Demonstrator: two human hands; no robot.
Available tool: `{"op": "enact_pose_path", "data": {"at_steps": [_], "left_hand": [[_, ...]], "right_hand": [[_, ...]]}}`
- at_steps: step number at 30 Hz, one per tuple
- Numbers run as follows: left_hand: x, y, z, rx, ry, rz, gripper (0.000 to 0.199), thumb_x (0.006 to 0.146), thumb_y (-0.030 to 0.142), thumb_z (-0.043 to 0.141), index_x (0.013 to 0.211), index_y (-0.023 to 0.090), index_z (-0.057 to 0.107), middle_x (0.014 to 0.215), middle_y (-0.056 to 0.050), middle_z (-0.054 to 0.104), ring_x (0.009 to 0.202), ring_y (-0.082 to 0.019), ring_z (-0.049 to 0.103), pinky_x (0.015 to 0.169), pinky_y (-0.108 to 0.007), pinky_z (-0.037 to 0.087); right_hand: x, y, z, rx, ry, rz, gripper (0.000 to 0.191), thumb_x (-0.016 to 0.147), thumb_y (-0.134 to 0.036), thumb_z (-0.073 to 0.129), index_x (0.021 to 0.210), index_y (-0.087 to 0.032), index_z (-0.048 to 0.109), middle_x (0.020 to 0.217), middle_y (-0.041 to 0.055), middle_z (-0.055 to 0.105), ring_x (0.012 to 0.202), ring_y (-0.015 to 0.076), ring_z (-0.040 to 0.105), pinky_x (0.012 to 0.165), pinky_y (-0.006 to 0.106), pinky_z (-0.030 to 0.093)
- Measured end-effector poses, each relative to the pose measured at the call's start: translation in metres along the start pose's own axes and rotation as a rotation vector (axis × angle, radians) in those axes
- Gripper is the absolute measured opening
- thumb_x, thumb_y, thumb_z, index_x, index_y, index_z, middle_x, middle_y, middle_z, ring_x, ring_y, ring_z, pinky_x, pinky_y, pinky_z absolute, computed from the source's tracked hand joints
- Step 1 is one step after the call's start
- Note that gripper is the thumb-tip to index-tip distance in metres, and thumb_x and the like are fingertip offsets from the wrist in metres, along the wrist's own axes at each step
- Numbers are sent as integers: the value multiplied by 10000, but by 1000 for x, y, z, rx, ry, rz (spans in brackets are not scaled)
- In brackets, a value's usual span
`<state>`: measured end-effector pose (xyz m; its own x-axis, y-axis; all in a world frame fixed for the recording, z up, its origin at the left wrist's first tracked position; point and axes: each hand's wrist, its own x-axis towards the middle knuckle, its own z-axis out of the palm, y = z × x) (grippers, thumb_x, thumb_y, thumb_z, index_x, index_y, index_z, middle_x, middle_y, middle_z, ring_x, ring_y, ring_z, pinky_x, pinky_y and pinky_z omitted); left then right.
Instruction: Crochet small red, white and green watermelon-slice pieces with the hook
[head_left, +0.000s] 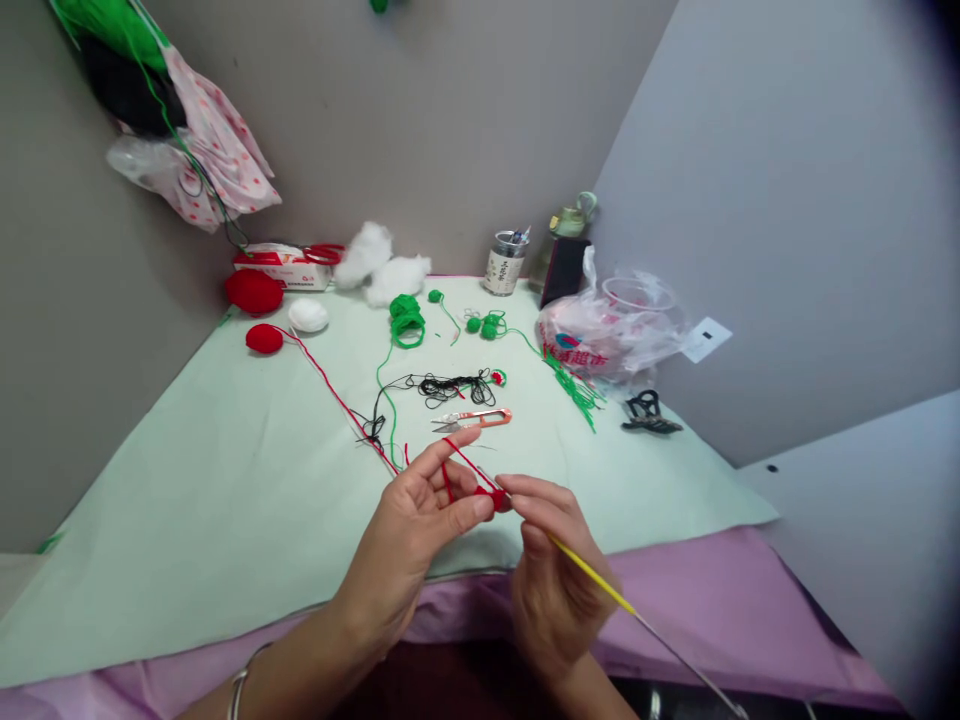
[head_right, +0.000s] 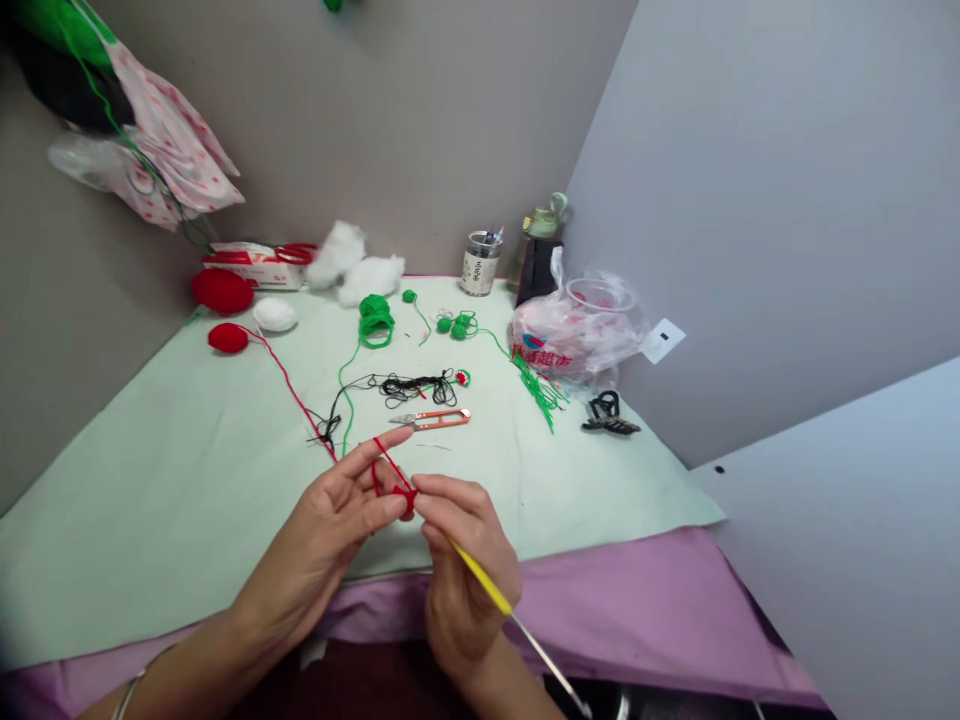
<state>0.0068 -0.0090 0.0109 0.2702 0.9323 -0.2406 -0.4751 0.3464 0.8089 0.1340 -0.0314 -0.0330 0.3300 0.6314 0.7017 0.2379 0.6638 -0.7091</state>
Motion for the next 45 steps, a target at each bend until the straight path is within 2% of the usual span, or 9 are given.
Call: {"op": "enact_pose_path", "data": {"at_steps": [7, 10, 17, 21, 32, 38, 42, 45], "left_hand": [[2, -1, -7, -3, -29, -3, 625, 798, 209, 895, 1388, 261, 696, 872, 11, 694, 855, -140, 618, 872, -286, 490], [4, -1, -9, 37, -29, 22, 596, 816, 207, 873, 1382, 261, 696, 855, 17, 684, 844, -145, 624, 856, -293, 496], [6, -2, -11, 183, 8, 103, 518, 837, 184, 832, 1336, 266, 717, 836, 35, 646, 833, -139, 609, 852, -291, 503], [8, -1, -11, 238, 12, 109, 518, 827, 180, 826, 1328, 247, 710, 801, 45, 639, 810, -138, 612, 845, -299, 504], [11, 2, -12, 320, -6, 120, 491, 825, 215, 810, 1305, 212, 712, 784, 41, 653, 799, -147, 625, 832, -308, 508], [10, 5, -11, 374, 5, 146, 490, 795, 229, 808, 1278, 205, 732, 769, 38, 652, 758, -151, 617, 771, -297, 516], [8, 4, -11, 461, 60, 219, 447, 811, 219, 781, 1258, 226, 757, 779, 35, 645, 796, -165, 634, 845, -320, 519], [10, 5, -10, 501, 77, 267, 438, 796, 198, 766, 1233, 223, 778, 782, 34, 638, 807, -164, 624, 868, -320, 505]], "right_hand": [[1, 12, -6, 248, -48, 252, 151, 1060, -285, 603, 1063, -278, 754, 1013, 47, 811, 938, 199, 759, 761, 343, 642], [4, 13, -10, 273, -92, 296, 171, 1071, -299, 582, 1034, -256, 744, 976, 50, 817, 892, 201, 772, 749, 343, 639], [11, 7, -17, 172, -150, 207, 208, 1077, -200, 551, 1067, -260, 750, 1006, 25, 811, 884, 157, 742, 773, 292, 621], [11, 8, -19, 109, -162, 174, 210, 1066, -189, 561, 1069, -264, 757, 1002, 25, 811, 910, 169, 753, 799, 307, 624], [14, 6, -19, 108, -227, 137, 247, 1066, -175, 552, 1134, -294, 758, 1051, 22, 813, 983, 178, 762, 864, 322, 622], [13, 7, -22, 88, -267, 109, 253, 1060, -153, 550, 1151, -281, 748, 1061, 33, 805, 1004, 182, 753, 885, 336, 617], [15, 7, -24, 46, -327, 73, 280, 1037, -89, 554, 1165, -261, 735, 1068, 44, 802, 1013, 181, 749, 894, 339, 609], [15, 6, -23, -22, -375, -35, 290, 1010, -53, 577, 1172, -235, 734, 1075, 72, 800, 1011, 193, 751, 863, 343, 613]]}}
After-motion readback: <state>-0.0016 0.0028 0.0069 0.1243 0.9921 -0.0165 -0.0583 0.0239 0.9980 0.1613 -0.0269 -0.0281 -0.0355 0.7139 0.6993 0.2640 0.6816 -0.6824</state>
